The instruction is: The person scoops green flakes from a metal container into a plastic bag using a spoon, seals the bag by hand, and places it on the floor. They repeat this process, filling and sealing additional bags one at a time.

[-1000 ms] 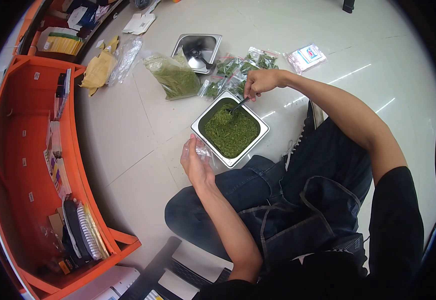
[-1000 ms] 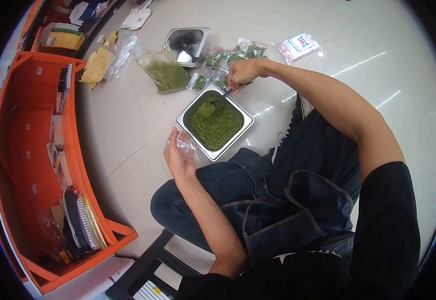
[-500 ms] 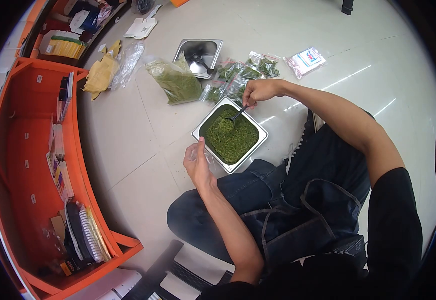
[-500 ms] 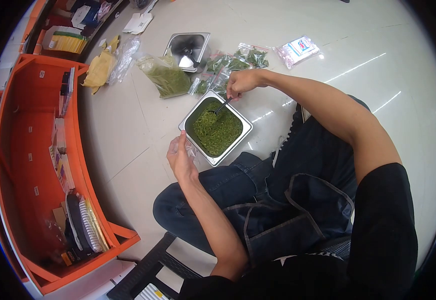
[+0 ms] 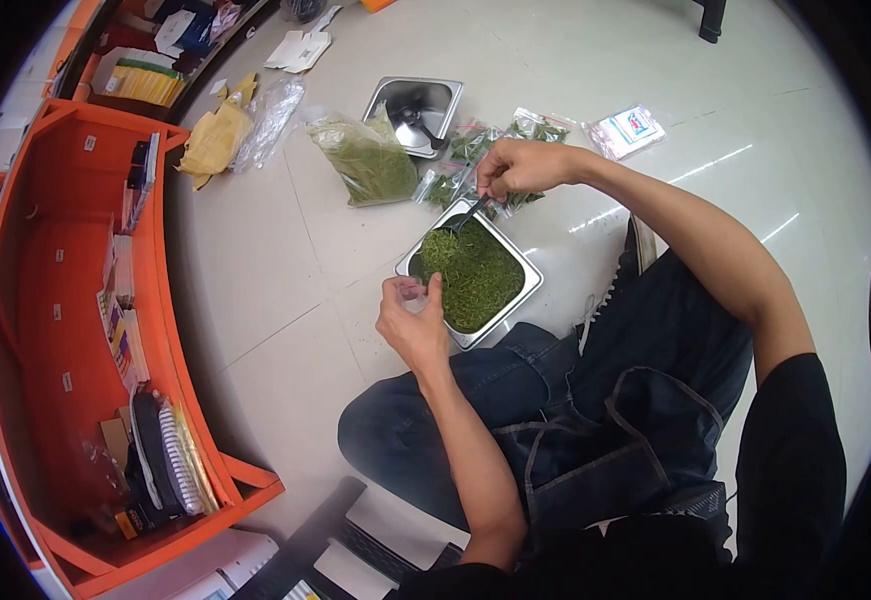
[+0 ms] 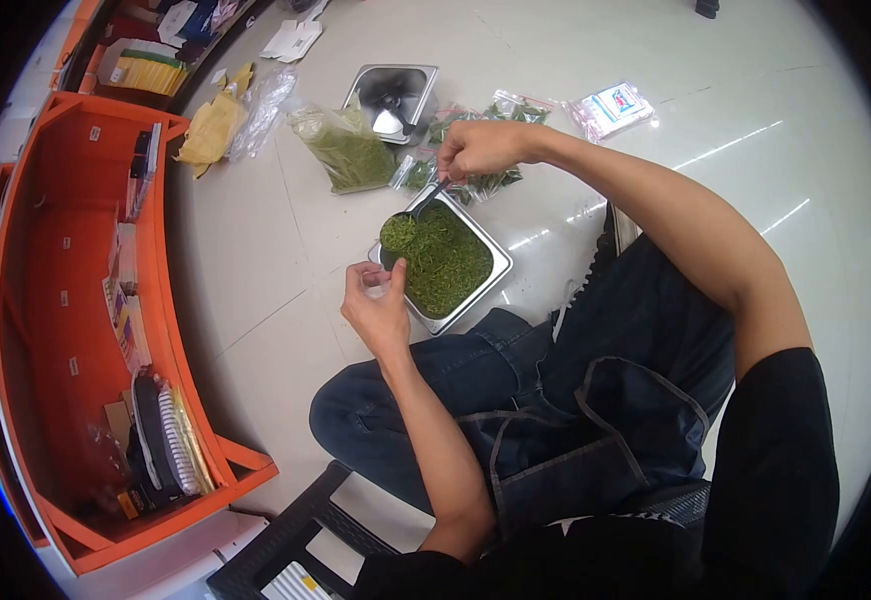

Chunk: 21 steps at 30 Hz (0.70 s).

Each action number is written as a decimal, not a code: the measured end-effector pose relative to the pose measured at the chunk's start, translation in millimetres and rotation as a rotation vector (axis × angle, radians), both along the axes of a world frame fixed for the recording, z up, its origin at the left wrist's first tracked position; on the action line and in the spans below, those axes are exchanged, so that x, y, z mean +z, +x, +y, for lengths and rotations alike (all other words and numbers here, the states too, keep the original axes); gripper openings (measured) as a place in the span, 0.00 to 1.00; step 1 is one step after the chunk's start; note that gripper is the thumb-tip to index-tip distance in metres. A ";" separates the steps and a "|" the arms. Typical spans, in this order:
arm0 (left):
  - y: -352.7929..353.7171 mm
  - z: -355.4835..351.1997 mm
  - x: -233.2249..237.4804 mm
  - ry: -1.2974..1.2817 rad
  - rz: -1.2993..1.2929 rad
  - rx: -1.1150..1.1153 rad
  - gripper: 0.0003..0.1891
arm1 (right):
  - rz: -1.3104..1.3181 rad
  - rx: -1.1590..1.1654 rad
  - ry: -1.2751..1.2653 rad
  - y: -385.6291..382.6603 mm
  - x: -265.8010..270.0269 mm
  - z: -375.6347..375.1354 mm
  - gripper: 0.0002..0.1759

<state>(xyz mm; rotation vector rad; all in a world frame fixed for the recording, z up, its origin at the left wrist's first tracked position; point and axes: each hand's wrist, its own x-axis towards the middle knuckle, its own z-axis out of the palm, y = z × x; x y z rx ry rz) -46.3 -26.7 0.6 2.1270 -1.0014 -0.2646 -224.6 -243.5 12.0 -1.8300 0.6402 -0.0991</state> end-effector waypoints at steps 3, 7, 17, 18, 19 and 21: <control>-3.1 -1.8 -0.3 -0.015 -0.090 -0.060 0.19 | -0.068 0.002 -0.055 -2.1 7.3 3.5 0.13; -6.6 -2.3 0.5 -0.078 -0.163 -0.120 0.21 | -0.112 0.037 -0.200 -1.0 18.1 11.0 0.14; -12.9 -4.8 -2.8 -0.029 -0.191 -0.199 0.27 | -0.001 0.036 -0.542 -0.8 34.6 34.2 0.13; -13.1 -4.8 -2.7 -0.018 -0.203 -0.201 0.27 | -0.001 0.035 -0.541 -0.9 33.8 35.3 0.13; -12.9 -5.2 -3.1 -0.018 -0.204 -0.203 0.27 | -0.001 0.039 -0.603 -0.8 32.7 36.5 0.12; -13.0 -5.6 -3.0 -0.013 -0.186 -0.218 0.28 | 0.000 0.042 -0.663 -1.3 33.9 40.5 0.12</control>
